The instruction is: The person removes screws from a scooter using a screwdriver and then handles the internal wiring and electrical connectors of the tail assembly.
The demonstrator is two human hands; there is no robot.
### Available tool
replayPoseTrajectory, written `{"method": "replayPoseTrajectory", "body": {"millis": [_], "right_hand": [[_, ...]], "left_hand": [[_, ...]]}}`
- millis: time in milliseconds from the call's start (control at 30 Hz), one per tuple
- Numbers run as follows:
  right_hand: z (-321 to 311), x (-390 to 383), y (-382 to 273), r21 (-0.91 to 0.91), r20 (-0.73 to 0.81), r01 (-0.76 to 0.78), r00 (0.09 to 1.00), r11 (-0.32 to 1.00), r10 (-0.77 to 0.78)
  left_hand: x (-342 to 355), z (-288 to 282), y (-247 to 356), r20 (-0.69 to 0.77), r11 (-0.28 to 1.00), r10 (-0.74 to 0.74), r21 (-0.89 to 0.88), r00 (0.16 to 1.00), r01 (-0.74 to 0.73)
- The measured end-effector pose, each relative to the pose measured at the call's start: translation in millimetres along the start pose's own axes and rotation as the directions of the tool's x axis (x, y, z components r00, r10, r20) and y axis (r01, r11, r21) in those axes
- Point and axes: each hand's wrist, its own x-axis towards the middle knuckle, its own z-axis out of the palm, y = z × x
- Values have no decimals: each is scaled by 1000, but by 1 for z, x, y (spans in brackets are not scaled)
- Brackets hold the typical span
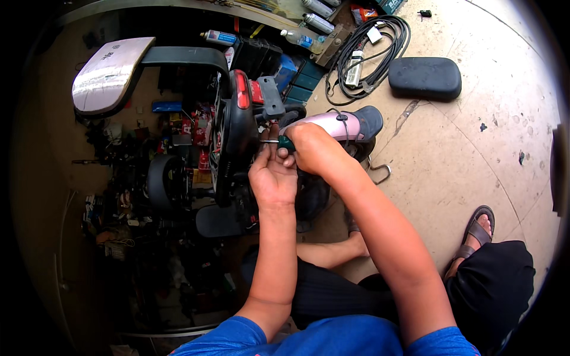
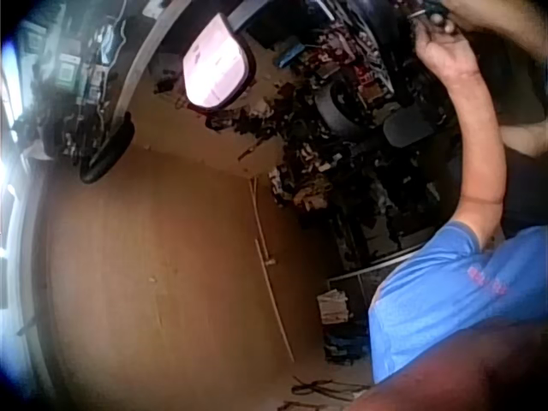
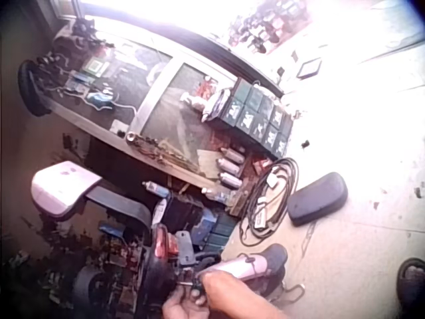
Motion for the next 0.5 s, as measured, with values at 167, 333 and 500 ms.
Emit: {"method": "replayPoseTrajectory", "body": {"millis": [167,333,500], "right_hand": [[7,2,-3,-182,-81,-45,996,982,30],[6,2,-2,-92,-2,-100,995,991,100],[1,0,0,35,149,-171,975,985,164]], "left_hand": [[6,-5,-4,-24,999,18,29,1000,-17],[10,-8,-3,-38,1000,4,14,999,-3],[12,-9,-2,-52,1000,22,-1,998,-22]]}}
